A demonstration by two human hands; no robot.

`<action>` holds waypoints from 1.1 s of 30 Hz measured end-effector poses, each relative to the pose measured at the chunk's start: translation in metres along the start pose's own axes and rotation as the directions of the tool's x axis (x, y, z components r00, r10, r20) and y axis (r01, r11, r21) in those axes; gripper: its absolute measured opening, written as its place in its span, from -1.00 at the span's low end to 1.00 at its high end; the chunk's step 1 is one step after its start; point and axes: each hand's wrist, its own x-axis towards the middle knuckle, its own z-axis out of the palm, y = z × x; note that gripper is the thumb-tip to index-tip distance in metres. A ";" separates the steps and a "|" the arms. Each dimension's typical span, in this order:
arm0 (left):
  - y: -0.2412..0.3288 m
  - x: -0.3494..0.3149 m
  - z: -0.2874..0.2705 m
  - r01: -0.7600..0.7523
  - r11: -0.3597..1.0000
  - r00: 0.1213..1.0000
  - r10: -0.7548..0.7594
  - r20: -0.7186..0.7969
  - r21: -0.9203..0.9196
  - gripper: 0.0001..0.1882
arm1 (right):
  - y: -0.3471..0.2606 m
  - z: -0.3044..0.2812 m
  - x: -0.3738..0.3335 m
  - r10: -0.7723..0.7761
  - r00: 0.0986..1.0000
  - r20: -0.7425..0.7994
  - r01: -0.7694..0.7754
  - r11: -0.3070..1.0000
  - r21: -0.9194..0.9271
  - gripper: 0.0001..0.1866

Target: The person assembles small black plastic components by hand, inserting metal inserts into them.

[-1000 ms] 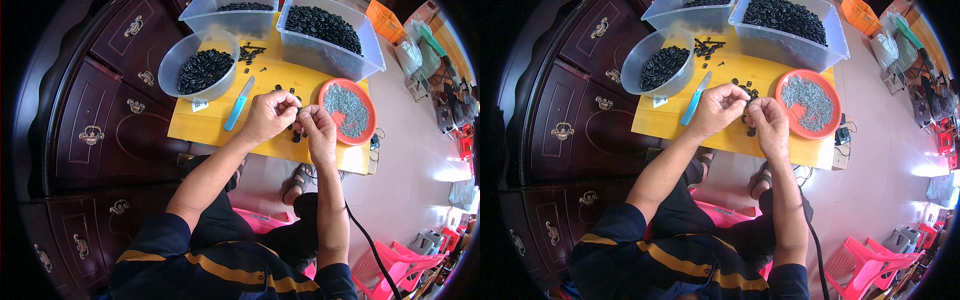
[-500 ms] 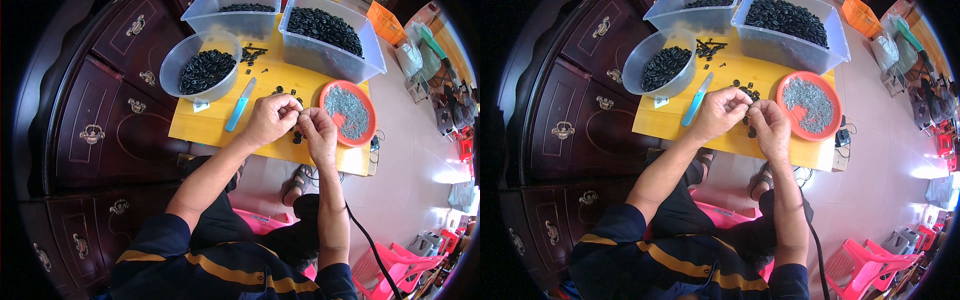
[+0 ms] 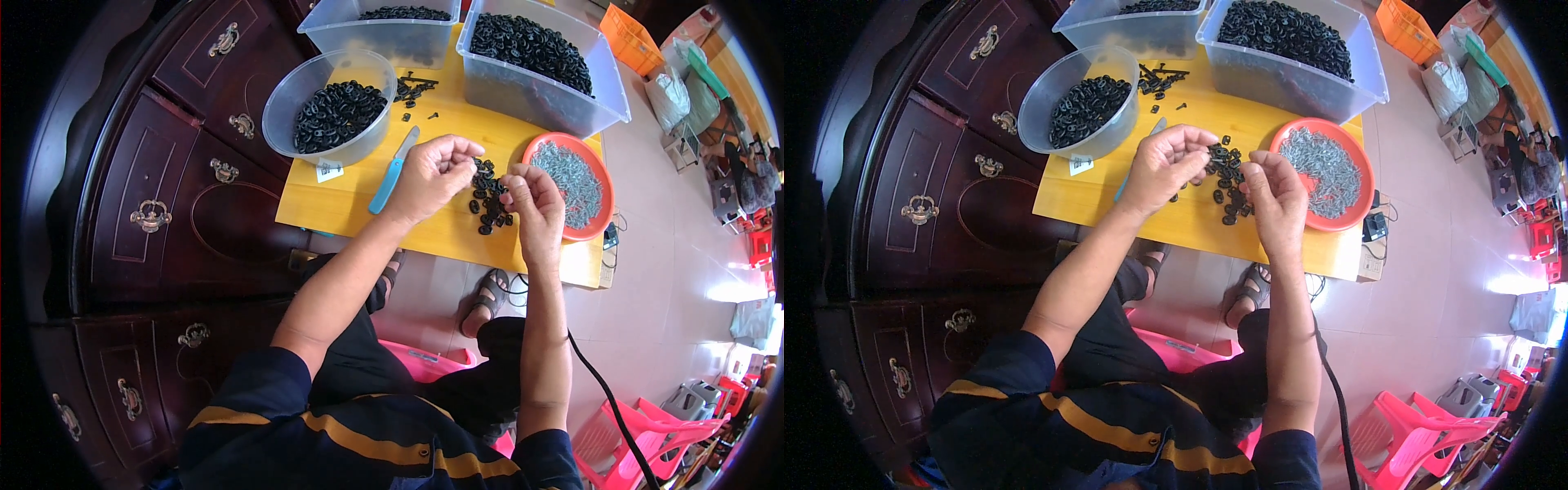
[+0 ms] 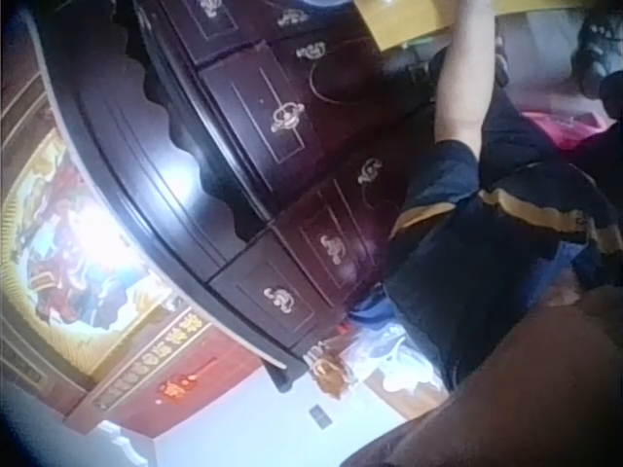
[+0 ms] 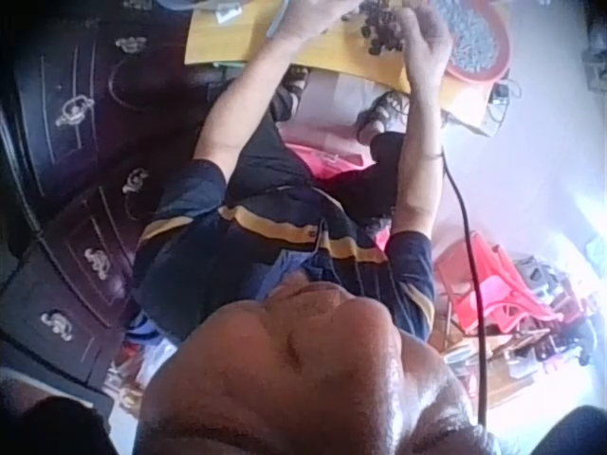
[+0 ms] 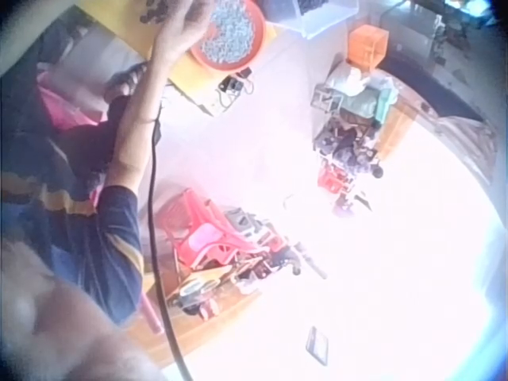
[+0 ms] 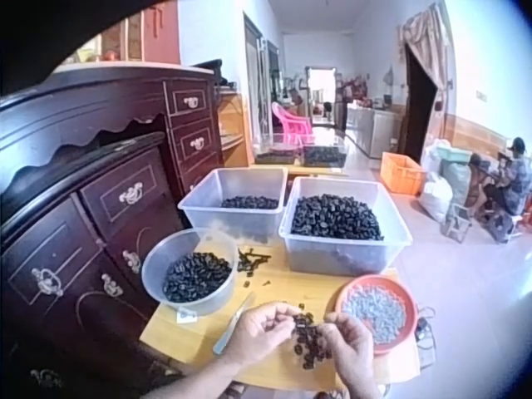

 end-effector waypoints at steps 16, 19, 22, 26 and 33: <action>-0.001 0.004 -0.016 0.026 0.994 1.000 -0.026 0.001 -0.105 -0.80 | 0.018 0.021 -0.011 -0.155 0.952 0.265 0.306 0.402 -0.863 -0.80; 0.001 0.004 -0.015 0.010 0.996 1.000 -0.010 -0.003 -0.094 -0.80 | 0.021 0.021 -0.010 -0.139 0.956 0.259 0.294 0.442 -0.848 -0.83; 0.000 0.004 -0.014 0.009 0.997 1.000 -0.009 0.000 -0.078 -0.79 | 0.018 0.023 -0.010 -0.129 0.956 0.265 0.294 0.441 -0.848 -0.84; 0.000 0.003 -0.012 0.002 0.998 1.000 -0.003 -0.008 -0.058 -0.79 | 0.018 0.022 -0.008 -0.150 0.947 0.283 0.320 0.461 -0.828 -0.85; 0.003 -0.003 -0.002 0.089 0.980 0.996 -0.083 0.040 -0.178 -0.79 | 0.008 0.018 -0.004 -0.019 0.997 0.074 0.046 0.923 -0.381 -0.87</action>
